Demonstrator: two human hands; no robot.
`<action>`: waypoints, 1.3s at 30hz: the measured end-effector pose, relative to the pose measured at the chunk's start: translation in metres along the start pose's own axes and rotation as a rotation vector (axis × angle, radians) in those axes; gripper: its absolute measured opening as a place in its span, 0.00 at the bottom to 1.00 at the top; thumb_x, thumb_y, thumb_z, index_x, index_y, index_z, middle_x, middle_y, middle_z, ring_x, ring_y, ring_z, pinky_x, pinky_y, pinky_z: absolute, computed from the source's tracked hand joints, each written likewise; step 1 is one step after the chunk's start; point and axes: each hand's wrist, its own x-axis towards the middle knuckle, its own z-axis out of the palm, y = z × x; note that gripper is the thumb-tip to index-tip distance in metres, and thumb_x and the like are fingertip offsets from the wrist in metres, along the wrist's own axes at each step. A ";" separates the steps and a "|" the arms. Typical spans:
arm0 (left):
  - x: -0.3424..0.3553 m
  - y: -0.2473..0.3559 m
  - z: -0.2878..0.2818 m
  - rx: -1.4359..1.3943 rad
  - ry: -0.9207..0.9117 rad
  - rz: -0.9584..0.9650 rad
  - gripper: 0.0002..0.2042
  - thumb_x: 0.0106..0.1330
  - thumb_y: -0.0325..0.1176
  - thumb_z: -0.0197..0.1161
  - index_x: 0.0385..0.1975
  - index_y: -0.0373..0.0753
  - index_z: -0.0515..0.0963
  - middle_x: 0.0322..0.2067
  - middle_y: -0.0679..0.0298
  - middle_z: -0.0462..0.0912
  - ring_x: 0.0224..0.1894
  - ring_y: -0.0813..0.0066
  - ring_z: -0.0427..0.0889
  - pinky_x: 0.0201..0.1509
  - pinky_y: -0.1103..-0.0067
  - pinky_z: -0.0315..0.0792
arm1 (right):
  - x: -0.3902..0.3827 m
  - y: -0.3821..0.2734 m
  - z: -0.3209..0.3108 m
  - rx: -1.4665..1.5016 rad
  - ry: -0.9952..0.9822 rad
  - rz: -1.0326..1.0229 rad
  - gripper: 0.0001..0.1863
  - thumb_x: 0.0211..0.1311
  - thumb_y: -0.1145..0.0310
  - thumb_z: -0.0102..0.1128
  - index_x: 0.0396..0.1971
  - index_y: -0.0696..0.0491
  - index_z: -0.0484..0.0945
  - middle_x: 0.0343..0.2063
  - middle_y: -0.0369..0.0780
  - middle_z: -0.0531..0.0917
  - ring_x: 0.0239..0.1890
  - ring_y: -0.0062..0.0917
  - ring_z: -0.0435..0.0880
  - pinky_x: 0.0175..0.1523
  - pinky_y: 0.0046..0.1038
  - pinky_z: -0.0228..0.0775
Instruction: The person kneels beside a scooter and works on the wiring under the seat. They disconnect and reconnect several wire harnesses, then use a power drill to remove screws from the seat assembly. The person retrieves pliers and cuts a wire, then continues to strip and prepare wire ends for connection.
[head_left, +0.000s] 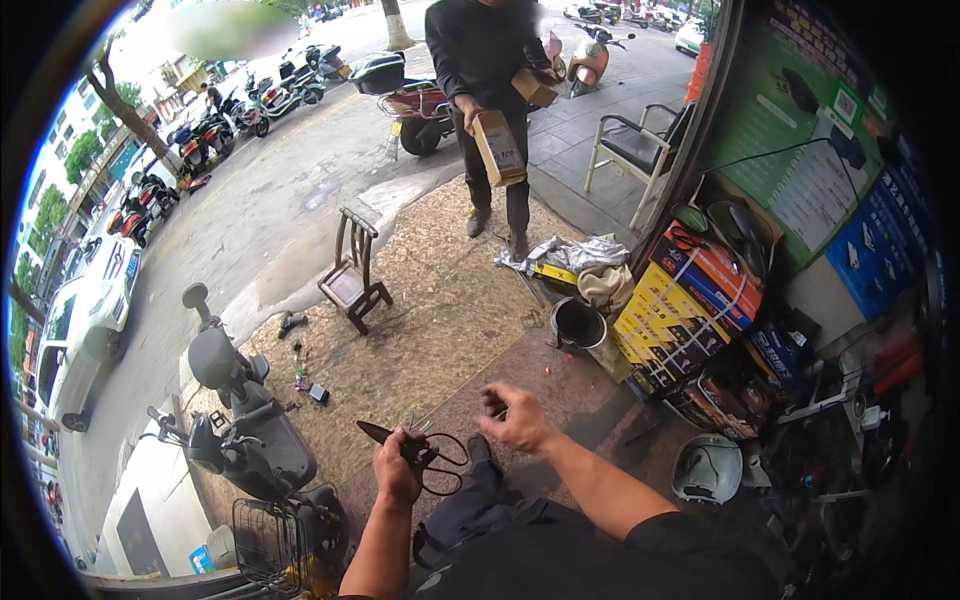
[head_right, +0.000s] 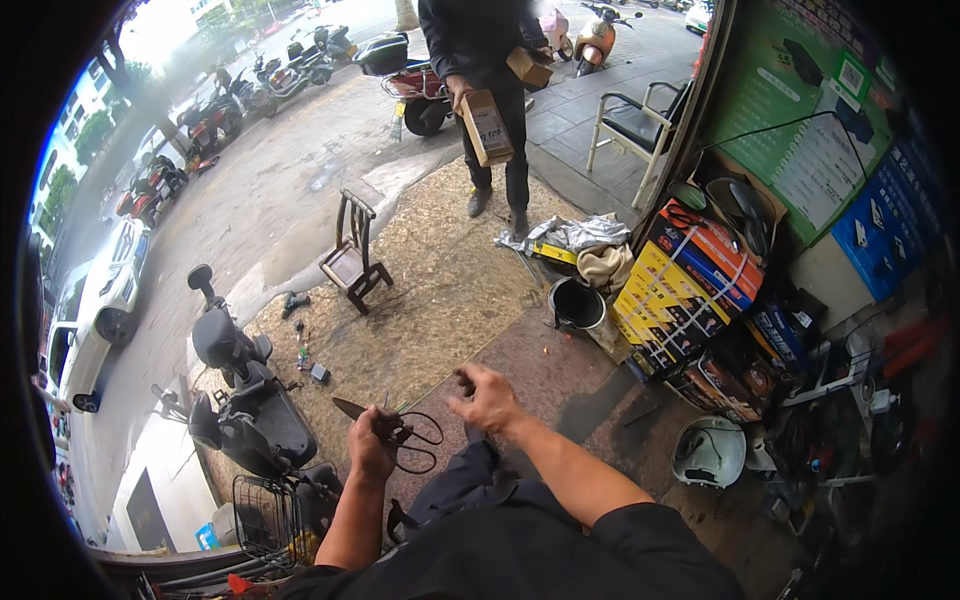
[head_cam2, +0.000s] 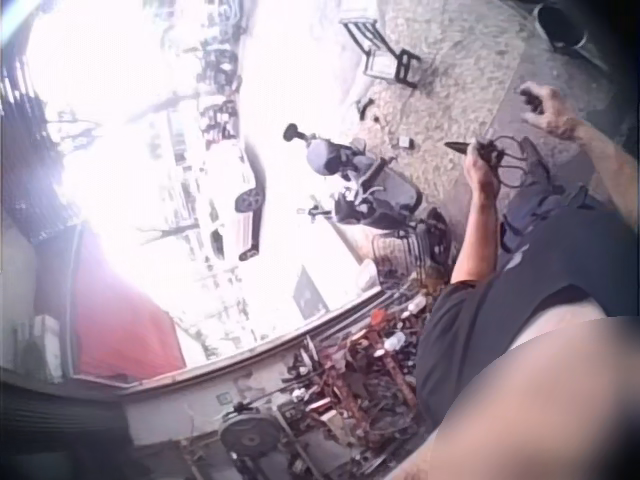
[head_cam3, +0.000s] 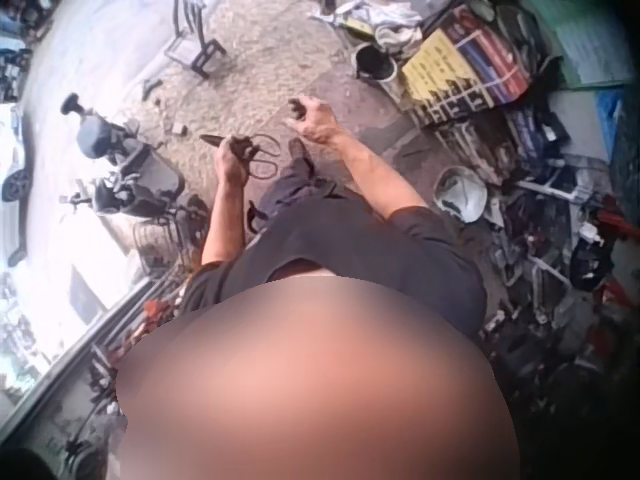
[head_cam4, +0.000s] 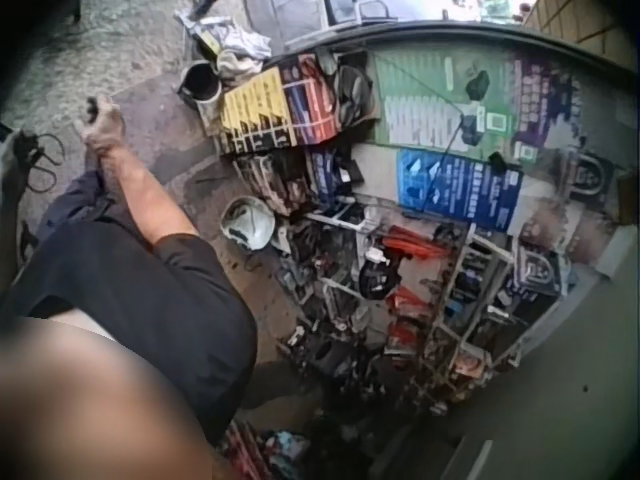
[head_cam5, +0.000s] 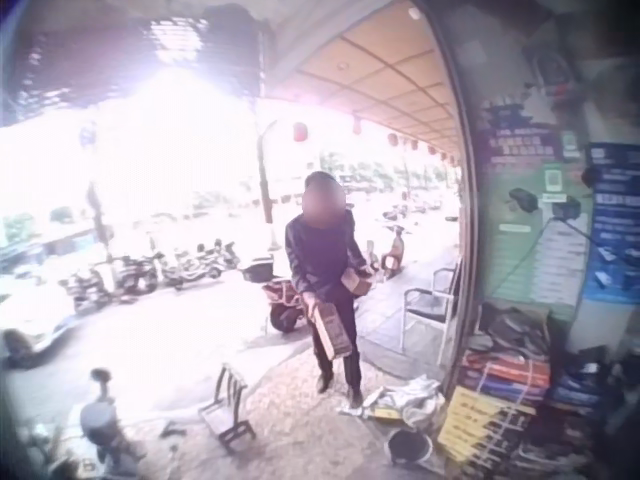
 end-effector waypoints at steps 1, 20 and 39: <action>0.007 0.000 0.002 -0.014 0.004 -0.032 0.11 0.69 0.39 0.51 0.29 0.40 0.75 0.28 0.61 0.79 0.34 0.64 0.79 0.42 0.60 0.76 | 0.013 0.004 -0.016 -0.012 0.053 0.039 0.33 0.49 0.55 0.72 0.52 0.60 0.73 0.39 0.48 0.82 0.40 0.33 0.83 0.46 0.32 0.78; 0.183 0.034 0.085 0.129 -0.029 -0.056 0.11 0.68 0.41 0.55 0.32 0.39 0.73 0.31 0.59 0.79 0.34 0.65 0.80 0.35 0.62 0.80 | 0.228 0.020 -0.160 -0.155 0.647 0.160 0.56 0.40 0.60 0.73 0.67 0.62 0.51 0.55 0.55 0.74 0.59 0.43 0.73 0.63 0.34 0.66; 0.200 0.019 0.224 0.211 -0.077 0.014 0.09 0.68 0.39 0.56 0.33 0.40 0.73 0.27 0.62 0.78 0.30 0.69 0.79 0.34 0.65 0.79 | 0.132 -0.036 -0.356 0.560 0.768 -0.469 0.45 0.46 0.62 0.69 0.66 0.55 0.59 0.51 0.40 0.75 0.53 0.29 0.76 0.59 0.32 0.67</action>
